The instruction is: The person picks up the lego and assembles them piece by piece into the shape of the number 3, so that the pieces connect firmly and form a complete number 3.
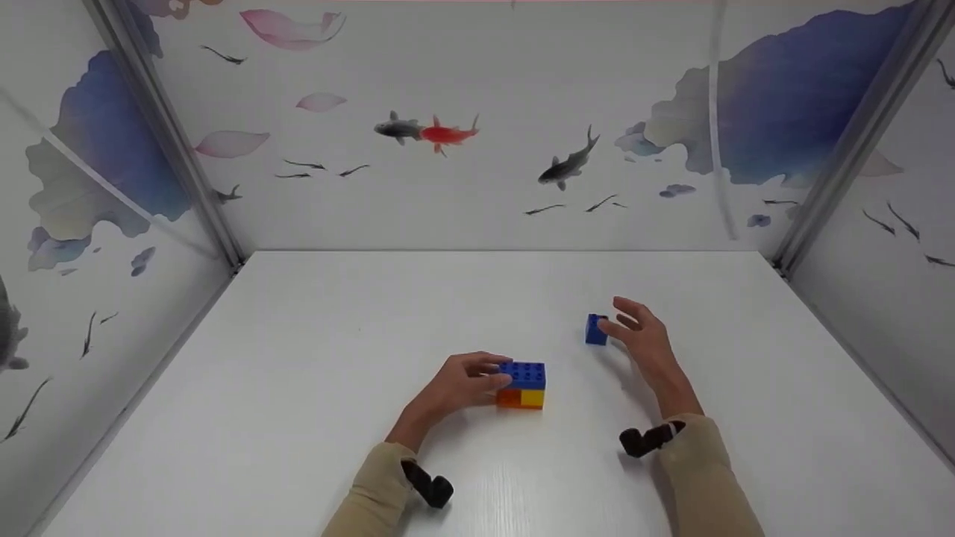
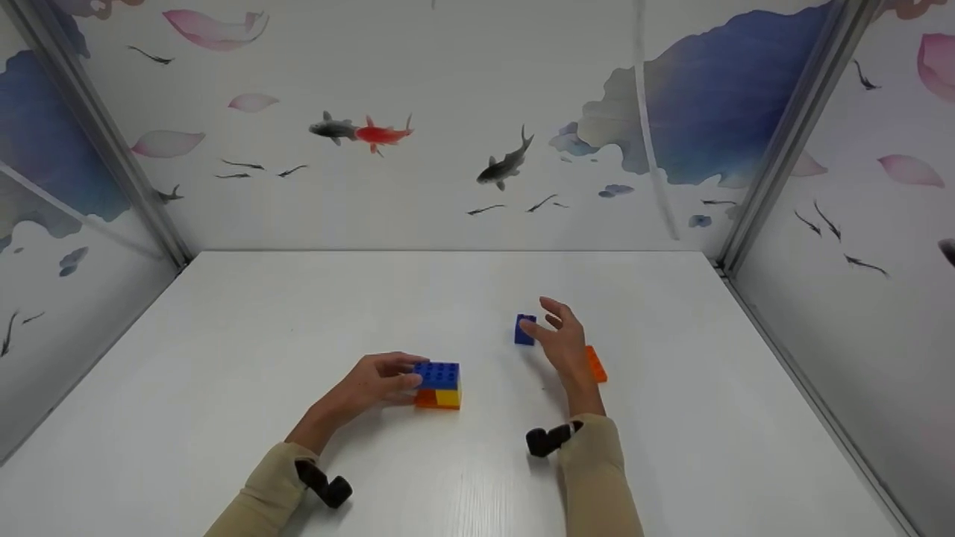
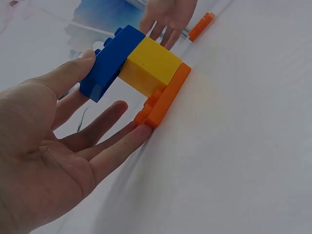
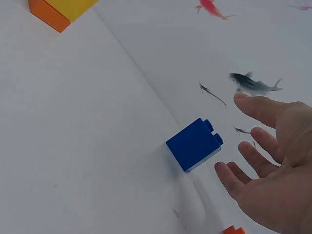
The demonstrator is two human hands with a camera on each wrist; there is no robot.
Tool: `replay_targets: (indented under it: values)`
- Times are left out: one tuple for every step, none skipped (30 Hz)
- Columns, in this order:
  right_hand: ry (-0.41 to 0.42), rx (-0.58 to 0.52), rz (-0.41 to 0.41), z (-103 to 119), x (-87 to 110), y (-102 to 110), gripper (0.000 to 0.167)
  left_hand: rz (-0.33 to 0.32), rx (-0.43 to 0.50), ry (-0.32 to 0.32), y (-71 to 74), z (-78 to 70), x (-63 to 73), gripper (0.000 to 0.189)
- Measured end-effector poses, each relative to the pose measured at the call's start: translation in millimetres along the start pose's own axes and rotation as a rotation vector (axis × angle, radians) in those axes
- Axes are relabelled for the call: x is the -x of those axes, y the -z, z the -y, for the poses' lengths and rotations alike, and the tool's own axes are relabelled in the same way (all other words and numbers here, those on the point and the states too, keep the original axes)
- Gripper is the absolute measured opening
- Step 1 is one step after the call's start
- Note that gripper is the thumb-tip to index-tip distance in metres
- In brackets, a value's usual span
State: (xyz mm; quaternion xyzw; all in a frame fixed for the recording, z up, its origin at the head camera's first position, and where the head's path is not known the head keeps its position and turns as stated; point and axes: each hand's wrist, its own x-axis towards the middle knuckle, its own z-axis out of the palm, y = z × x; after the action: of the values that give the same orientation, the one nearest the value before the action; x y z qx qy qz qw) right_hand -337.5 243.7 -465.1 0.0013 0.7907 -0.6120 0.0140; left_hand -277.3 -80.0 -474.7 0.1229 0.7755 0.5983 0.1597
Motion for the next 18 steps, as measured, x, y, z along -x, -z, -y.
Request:
replay_targets:
  values:
    - [-0.011, 0.008, 0.018, -2.4, -0.5, 0.2, 0.074, 0.001, 0.0, 0.0, 0.0, -0.1, 0.0, 0.043]
    - [-0.019, 0.015, 0.032, -4.2, -0.6, 0.1, 0.074, 0.001, -0.003, -0.001, -0.2, 0.0, -0.2, 0.043]
    - [-0.03, 0.025, 0.045, -5.9, -0.8, 0.0, 0.075, 0.002, -0.005, -0.002, -0.4, 0.2, -0.2, 0.043]
    - [-0.041, 0.033, 0.054, -7.1, -0.5, 0.0, 0.075, 0.003, -0.009, -0.004, -0.7, 0.2, -0.1, 0.043]
    - [-0.05, 0.046, 0.059, -8.3, -0.4, 0.2, 0.075, 0.004, -0.009, -0.005, -0.8, 0.5, -0.4, 0.043]
    - [-0.057, 0.059, 0.057, -9.2, -0.1, 0.3, 0.075, 0.004, -0.011, -0.006, -1.1, 0.5, -0.6, 0.044]
    - [-0.063, 0.061, 0.055, -10.1, 0.1, 0.3, 0.074, 0.004, -0.011, -0.007, -1.4, 0.5, -0.6, 0.044]
    - [-0.065, 0.062, 0.052, -10.8, 0.0, 0.0, 0.074, 0.004, -0.014, -0.009, -1.7, 0.3, -0.3, 0.044]
    - [-0.068, 0.063, 0.05, -11.6, -0.1, -0.1, 0.073, 0.004, -0.015, -0.009, -1.9, 0.4, -0.4, 0.044]
    - [-0.069, 0.062, 0.048, -12.1, -0.2, -0.3, 0.072, 0.004, -0.017, -0.01, -2.0, 0.4, -0.3, 0.044]
    - [-0.071, 0.064, 0.046, -12.5, -0.3, -0.6, 0.071, 0.004, -0.018, -0.011, -2.1, 0.4, -0.2, 0.044]
    - [-0.073, 0.061, 0.044, -12.8, -0.6, -0.9, 0.07, 0.004, -0.023, -0.012, -2.3, 0.2, 0.2, 0.044]
    - [-0.076, 0.059, 0.042, -13.1, -0.9, -1.4, 0.069, 0.004, -0.025, -0.013, -2.2, 0.3, 0.3, 0.044]
    - [-0.075, 0.057, 0.04, -13.2, -1.5, -1.9, 0.067, 0.004, -0.027, -0.013, -1.9, 0.3, 0.3, 0.044]
    - [-0.073, 0.054, 0.037, -13.2, -2.1, -2.4, 0.066, 0.003, -0.029, -0.012, -1.6, 0.6, 0.1, 0.044]
    - [-0.072, 0.052, 0.034, -13.2, -2.8, -3.0, 0.065, 0.003, -0.031, -0.014, -1.4, 0.7, 0.2, 0.044]
    - [-0.072, 0.045, 0.031, -13.1, -3.6, -3.5, 0.063, 0.004, -0.027, -0.013, -1.2, 1.0, -0.1, 0.043]
    - [-0.07, 0.042, 0.026, -13.3, -4.4, -4.0, 0.062, 0.005, -0.021, -0.01, -0.9, 1.4, -0.4, 0.043]
